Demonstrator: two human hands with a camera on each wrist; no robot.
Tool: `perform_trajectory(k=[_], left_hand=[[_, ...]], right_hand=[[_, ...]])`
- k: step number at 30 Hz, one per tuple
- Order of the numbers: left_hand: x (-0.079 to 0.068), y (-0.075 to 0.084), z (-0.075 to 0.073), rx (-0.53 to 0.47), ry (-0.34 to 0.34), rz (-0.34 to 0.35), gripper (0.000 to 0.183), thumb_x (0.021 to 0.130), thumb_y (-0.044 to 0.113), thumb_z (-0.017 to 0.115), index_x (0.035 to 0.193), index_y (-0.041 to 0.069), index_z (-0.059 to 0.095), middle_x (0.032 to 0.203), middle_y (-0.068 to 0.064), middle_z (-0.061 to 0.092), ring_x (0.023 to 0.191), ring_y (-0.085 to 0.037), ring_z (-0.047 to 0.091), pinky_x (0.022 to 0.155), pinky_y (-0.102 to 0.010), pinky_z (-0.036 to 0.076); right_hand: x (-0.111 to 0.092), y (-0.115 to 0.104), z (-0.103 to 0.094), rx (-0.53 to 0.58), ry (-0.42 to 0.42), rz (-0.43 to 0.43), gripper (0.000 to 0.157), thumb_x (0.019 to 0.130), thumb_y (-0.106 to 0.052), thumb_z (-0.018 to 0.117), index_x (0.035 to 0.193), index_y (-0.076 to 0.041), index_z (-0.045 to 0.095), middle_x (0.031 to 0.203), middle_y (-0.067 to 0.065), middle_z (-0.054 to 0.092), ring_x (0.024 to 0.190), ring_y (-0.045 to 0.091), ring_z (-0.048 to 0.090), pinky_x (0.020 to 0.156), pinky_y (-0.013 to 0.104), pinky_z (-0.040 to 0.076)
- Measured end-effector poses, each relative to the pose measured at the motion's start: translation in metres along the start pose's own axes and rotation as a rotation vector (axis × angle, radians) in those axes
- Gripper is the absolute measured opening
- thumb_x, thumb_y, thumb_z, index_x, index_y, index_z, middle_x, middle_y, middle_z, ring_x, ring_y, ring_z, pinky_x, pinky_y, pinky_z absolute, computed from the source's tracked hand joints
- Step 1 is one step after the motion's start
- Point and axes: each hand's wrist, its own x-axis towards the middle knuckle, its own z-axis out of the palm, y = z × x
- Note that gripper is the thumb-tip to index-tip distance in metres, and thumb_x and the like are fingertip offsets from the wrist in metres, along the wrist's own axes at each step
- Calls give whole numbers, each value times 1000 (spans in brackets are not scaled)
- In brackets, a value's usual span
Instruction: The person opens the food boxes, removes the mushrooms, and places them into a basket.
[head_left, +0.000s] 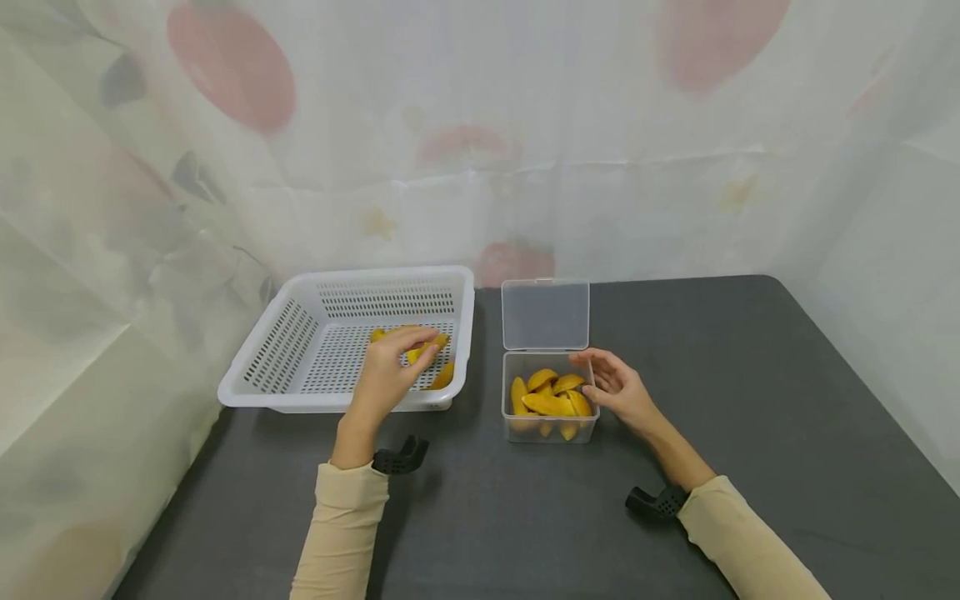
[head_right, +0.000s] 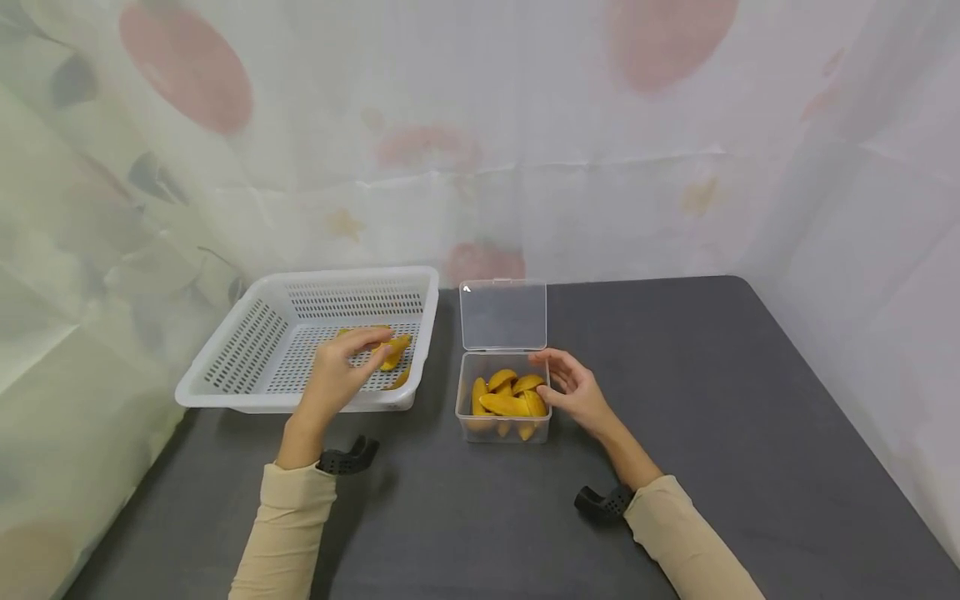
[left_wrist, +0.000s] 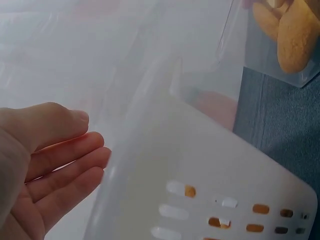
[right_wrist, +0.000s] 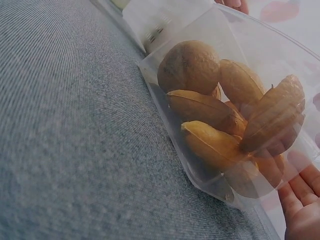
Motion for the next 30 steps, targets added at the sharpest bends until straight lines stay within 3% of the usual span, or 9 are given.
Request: perform_trajectory(k=[6, 11, 16, 22, 30], left_hand=[[2, 12, 5, -54, -5, 63, 24, 82, 1, 73, 105, -1, 73, 103, -14, 74, 87, -24, 71, 77, -38, 61], [6, 26, 11, -116, -43, 107, 24, 83, 3, 72, 107, -1, 72, 106, -15, 74, 90, -25, 71, 79, -35, 61], [9, 34, 15, -99, -60, 114, 23, 84, 5, 72, 107, 1, 73, 105, -13, 74, 91, -25, 70, 81, -36, 61], [11, 37, 23, -78, -87, 148, 23, 83, 4, 73, 105, 2, 74, 103, -12, 75, 89, -24, 71, 73, -34, 60], [13, 45, 39, -101, -211, 191, 24, 87, 9, 70, 110, 3, 72, 107, -12, 74, 98, -22, 71, 84, -33, 60]], right_hand=[[1, -1, 0, -10, -6, 10, 49, 91, 8, 56, 130, 26, 31, 136, -2, 57, 128, 4, 53, 107, 14, 45], [2, -3, -2, -21, -1, 10, 50, 91, 7, 57, 129, 26, 31, 135, -1, 58, 127, 4, 54, 106, 15, 46], [3, -3, -1, -20, -8, 9, 50, 92, 6, 56, 130, 26, 31, 135, 0, 57, 128, 4, 53, 107, 15, 45], [1, -2, -1, -4, -8, 2, 49, 92, 8, 56, 130, 26, 31, 136, 0, 57, 129, 4, 53, 107, 15, 45], [0, -1, 0, 4, -8, 4, 49, 92, 8, 55, 130, 26, 30, 136, 1, 56, 129, 5, 52, 108, 15, 44]])
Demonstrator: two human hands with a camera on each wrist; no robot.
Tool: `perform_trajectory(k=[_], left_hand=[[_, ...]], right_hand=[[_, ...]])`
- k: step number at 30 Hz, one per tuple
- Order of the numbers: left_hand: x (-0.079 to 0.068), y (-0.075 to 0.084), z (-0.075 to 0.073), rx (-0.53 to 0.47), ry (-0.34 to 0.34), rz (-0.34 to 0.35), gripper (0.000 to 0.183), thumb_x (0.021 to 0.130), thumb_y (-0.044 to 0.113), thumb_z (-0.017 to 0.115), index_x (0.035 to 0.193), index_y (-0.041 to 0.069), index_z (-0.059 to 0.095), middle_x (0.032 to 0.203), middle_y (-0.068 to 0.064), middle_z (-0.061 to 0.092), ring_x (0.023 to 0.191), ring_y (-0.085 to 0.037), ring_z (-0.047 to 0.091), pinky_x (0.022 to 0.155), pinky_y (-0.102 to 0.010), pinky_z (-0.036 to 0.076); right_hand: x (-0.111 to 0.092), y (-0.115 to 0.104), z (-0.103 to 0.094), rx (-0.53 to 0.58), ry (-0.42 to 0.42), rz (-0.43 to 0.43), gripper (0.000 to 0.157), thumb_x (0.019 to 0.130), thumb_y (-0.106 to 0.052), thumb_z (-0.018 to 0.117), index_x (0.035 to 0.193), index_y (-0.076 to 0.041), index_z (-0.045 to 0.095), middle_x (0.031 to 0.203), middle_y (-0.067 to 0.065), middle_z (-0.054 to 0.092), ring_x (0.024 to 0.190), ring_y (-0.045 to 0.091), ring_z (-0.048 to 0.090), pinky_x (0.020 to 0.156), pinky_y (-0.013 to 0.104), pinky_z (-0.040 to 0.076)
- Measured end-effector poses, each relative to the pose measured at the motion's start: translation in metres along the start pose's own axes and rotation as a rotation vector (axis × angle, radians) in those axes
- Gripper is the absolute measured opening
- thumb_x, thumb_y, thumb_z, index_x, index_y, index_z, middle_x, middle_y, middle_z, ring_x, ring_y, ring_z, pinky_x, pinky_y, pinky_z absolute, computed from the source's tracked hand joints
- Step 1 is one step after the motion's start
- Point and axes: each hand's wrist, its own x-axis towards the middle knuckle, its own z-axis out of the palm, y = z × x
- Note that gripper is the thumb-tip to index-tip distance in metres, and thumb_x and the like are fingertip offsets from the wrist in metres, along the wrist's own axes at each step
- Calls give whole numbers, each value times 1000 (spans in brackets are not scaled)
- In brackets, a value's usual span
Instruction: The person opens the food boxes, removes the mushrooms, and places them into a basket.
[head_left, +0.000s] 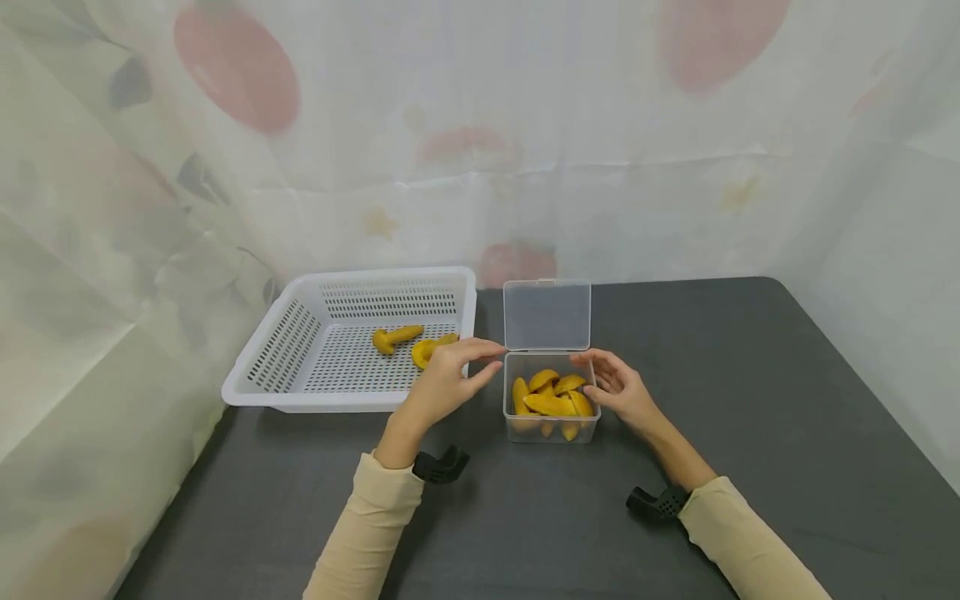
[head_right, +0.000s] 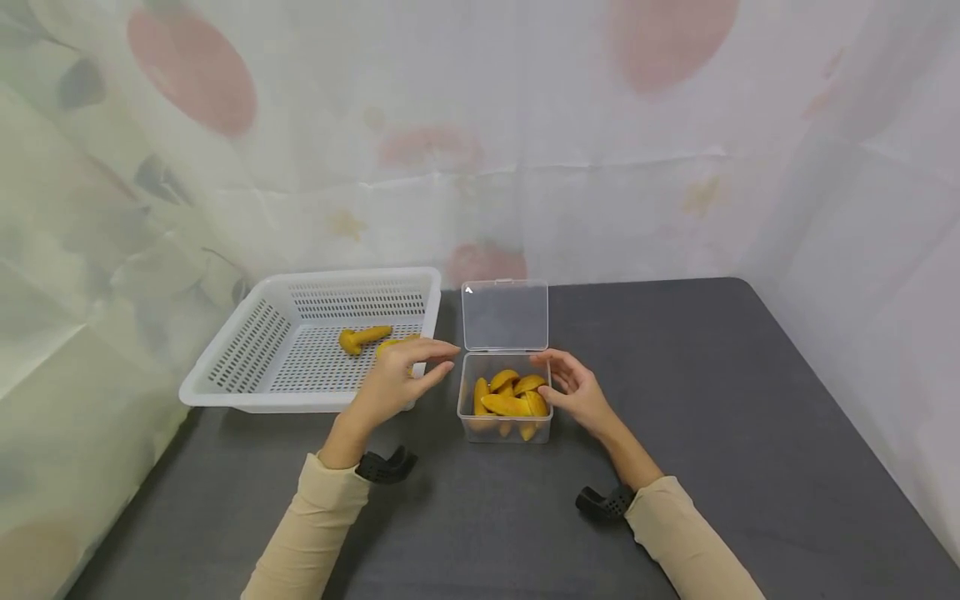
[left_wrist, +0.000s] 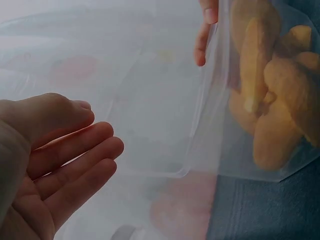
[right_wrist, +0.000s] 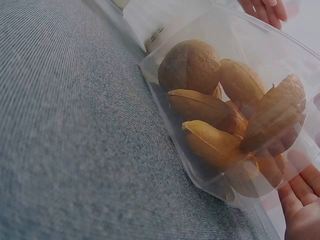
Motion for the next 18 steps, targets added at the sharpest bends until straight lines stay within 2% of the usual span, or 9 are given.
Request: perform_trajectory(k=[5, 12, 18], left_hand=[[4, 4, 10, -49, -64, -9, 23, 88, 7, 68, 110, 3, 72, 108, -12, 74, 98, -22, 71, 84, -30, 60], [7, 7, 23, -65, -149, -29, 25, 90, 10, 66, 115, 6, 70, 113, -10, 72, 100, -20, 70, 87, -28, 59], [11, 9, 33, -126, -197, -23, 26, 90, 7, 65, 115, 1, 69, 112, -14, 72, 98, -23, 71, 86, -35, 60]], right_hand=[[0, 1, 0, 6, -4, 2, 50, 92, 6, 56, 131, 26, 29, 136, 2, 56, 129, 7, 52, 108, 15, 44], [-1, 2, -1, 4, 0, 11, 51, 92, 6, 56, 131, 25, 29, 136, 1, 56, 129, 6, 52, 108, 15, 44], [-1, 1, 0, -2, -2, 13, 51, 93, 5, 56, 130, 26, 29, 136, 2, 56, 129, 7, 52, 108, 15, 44]])
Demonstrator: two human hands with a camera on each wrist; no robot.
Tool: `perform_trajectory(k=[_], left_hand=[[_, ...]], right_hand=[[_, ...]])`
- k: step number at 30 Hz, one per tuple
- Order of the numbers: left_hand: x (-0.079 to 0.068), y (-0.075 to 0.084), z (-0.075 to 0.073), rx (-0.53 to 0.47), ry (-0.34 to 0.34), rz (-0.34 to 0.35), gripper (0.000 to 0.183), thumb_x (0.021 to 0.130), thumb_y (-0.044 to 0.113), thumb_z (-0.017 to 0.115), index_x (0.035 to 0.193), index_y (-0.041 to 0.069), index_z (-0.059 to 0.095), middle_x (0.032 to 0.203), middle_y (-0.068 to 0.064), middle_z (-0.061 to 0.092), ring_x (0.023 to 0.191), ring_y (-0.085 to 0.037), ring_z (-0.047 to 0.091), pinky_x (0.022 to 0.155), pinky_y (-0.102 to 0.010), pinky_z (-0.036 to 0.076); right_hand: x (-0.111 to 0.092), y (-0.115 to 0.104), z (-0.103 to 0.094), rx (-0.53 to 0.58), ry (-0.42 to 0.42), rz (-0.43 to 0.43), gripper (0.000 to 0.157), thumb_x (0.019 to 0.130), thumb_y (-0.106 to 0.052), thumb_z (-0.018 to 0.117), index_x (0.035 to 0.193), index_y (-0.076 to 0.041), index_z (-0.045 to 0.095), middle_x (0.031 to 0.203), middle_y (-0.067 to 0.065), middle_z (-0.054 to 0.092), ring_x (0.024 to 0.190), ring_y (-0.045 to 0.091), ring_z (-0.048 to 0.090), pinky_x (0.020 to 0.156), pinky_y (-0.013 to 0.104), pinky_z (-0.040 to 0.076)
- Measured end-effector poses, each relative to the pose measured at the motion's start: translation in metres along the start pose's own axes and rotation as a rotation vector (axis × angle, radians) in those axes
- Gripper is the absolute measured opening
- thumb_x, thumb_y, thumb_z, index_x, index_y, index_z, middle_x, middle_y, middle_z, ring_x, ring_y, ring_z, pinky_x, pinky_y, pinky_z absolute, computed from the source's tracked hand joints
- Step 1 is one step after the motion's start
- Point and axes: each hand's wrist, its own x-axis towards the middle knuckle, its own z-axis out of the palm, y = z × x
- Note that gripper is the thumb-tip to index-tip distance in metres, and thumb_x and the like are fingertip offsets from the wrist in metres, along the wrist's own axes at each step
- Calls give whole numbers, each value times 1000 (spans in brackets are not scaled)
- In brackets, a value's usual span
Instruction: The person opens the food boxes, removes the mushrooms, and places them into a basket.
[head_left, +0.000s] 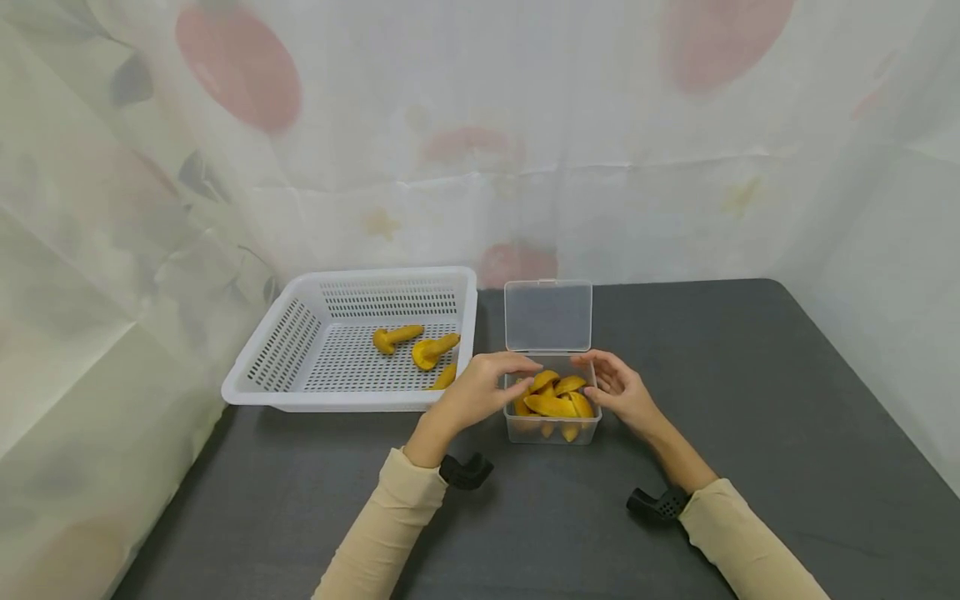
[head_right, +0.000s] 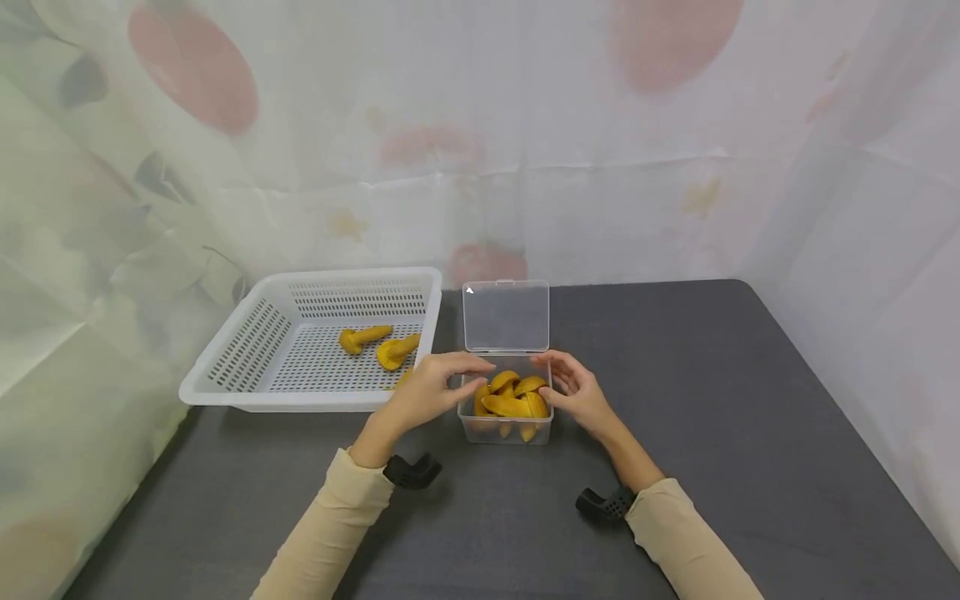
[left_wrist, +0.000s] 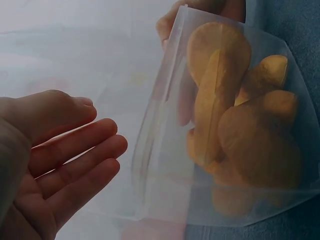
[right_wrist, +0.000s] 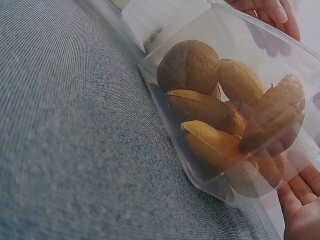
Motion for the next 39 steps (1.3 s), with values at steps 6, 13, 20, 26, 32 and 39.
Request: perform_trajectory(k=[6, 13, 20, 26, 32, 39], left_hand=[[6, 1, 7, -50, -85, -35, 25, 92, 9, 63, 116, 2, 69, 112, -14, 73, 96, -20, 69, 79, -34, 60], [13, -4, 14, -114, -193, -11, 26, 93, 10, 63, 116, 0, 68, 112, -16, 72, 92, -20, 68, 79, -36, 60], [17, -9, 21, -110, -248, -17, 27, 93, 12, 63, 117, 0, 68, 113, -15, 71, 88, -19, 67, 77, -32, 60], [19, -11, 23, -104, -295, -33, 32, 90, 15, 68, 118, 0, 67, 112, -15, 71, 91, -21, 68, 82, -36, 60], [22, -10, 22, -45, -355, -47, 37, 87, 17, 71, 120, 0, 66, 115, -15, 70, 100, -23, 68, 90, -33, 58], [24, -9, 23, 6, -394, -71, 36, 87, 15, 72, 119, 1, 67, 114, -13, 71, 98, -21, 68, 89, -30, 58]], right_hand=[[0, -1, 0, -25, 10, 16, 50, 93, 5, 56, 131, 25, 30, 136, 2, 56, 129, 6, 52, 108, 15, 44], [0, 1, 1, -6, 3, 14, 49, 93, 5, 55, 131, 24, 30, 136, 2, 56, 129, 5, 52, 108, 15, 44], [-1, 3, 1, -3, 2, 16, 48, 93, 6, 54, 132, 22, 32, 136, 0, 56, 129, 4, 52, 108, 15, 44], [-1, 3, 1, 3, 0, 20, 47, 93, 6, 54, 132, 22, 32, 136, -1, 55, 129, 4, 52, 108, 15, 44], [0, 2, 1, 9, 1, 17, 49, 93, 5, 55, 131, 23, 30, 136, 0, 56, 129, 5, 52, 108, 14, 44], [0, 2, 0, 9, 2, 9, 50, 93, 4, 56, 131, 24, 29, 136, -1, 56, 129, 4, 52, 108, 14, 43]])
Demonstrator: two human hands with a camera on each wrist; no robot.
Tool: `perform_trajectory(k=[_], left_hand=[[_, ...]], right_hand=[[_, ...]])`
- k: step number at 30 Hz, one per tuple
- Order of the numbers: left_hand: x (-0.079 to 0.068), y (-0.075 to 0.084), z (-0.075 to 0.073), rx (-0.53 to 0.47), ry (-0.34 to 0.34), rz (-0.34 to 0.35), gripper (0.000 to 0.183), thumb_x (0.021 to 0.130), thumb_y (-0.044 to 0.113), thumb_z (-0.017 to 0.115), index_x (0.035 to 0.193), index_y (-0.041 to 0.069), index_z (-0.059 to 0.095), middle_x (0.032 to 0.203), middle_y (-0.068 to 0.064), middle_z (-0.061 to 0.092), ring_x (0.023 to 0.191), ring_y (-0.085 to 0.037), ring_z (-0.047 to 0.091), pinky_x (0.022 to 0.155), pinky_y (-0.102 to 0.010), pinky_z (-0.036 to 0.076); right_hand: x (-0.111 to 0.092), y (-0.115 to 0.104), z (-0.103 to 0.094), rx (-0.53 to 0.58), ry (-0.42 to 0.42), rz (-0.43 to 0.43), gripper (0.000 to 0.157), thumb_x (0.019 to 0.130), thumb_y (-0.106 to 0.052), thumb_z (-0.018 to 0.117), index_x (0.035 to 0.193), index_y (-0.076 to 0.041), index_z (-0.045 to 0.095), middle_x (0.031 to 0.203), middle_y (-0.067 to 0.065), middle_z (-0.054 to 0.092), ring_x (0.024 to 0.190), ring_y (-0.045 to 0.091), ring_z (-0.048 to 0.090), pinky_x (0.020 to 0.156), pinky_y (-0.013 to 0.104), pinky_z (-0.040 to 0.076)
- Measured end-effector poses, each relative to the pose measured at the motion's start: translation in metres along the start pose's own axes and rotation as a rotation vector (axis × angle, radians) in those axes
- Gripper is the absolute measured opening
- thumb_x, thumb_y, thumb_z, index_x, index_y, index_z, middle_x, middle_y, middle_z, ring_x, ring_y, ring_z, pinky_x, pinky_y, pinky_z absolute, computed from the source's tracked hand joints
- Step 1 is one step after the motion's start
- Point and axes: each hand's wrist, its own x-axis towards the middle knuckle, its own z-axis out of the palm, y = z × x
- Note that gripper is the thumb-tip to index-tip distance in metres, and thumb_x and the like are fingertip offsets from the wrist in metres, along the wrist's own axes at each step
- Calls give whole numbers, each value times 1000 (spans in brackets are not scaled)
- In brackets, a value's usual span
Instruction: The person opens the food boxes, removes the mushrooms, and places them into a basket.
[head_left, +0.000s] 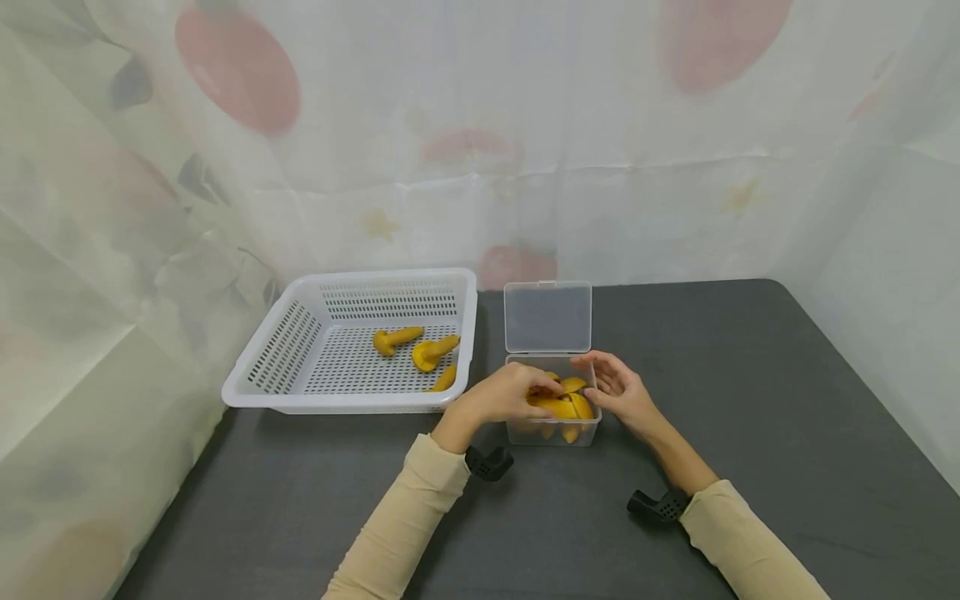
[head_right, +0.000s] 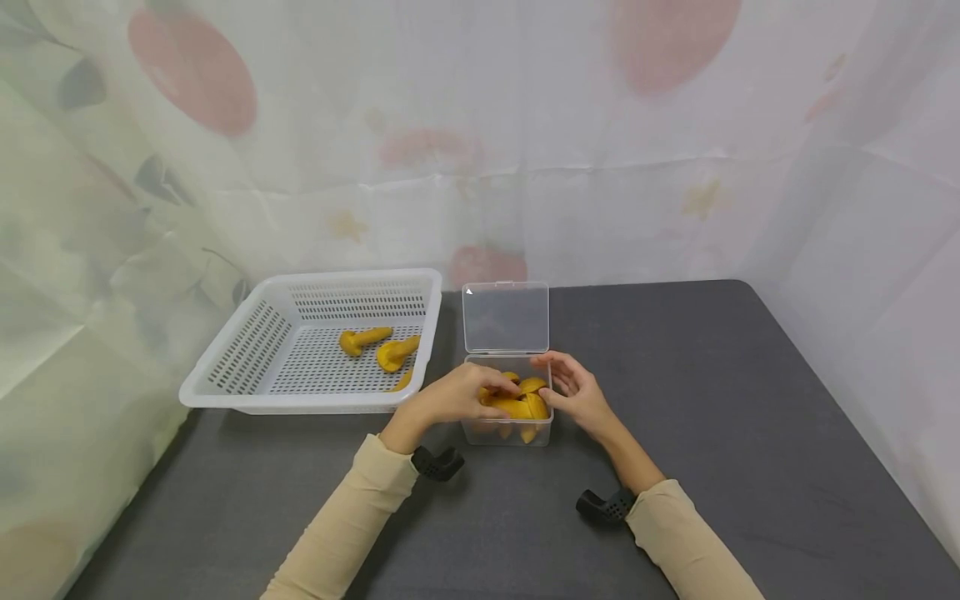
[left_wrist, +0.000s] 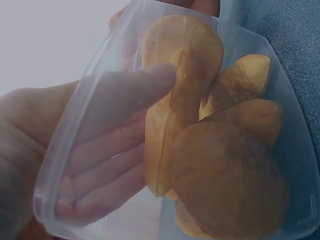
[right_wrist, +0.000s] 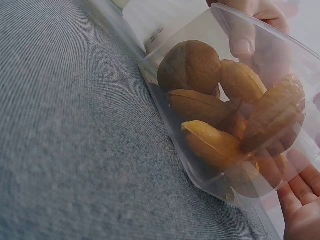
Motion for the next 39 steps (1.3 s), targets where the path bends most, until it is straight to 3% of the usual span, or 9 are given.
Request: perform_trajectory(k=[10, 16, 39], left_hand=[[0, 1, 1, -6, 0, -47, 34, 86, 13, 72, 118, 1, 68, 115, -12, 71, 101, -21, 69, 92, -32, 58], [0, 2, 2, 18, 8, -63, 32, 85, 14, 73, 116, 5, 70, 114, -9, 73, 99, -17, 70, 91, -25, 58], [-2, -1, 2, 13, 54, 3, 29, 85, 14, 73, 113, 5, 71, 111, -10, 72, 93, -17, 68, 84, -22, 58]], right_hand=[[1, 0, 0, -1, -4, 8, 49, 93, 5, 55, 131, 23, 31, 136, -3, 56, 129, 3, 52, 107, 14, 45], [1, 0, 1, 0, 1, 13, 49, 93, 5, 55, 131, 22, 31, 136, -4, 56, 129, 2, 52, 107, 14, 44], [0, -1, 0, 11, -2, 8, 48, 93, 5, 55, 131, 23, 31, 136, -2, 56, 129, 3, 52, 107, 14, 45]])
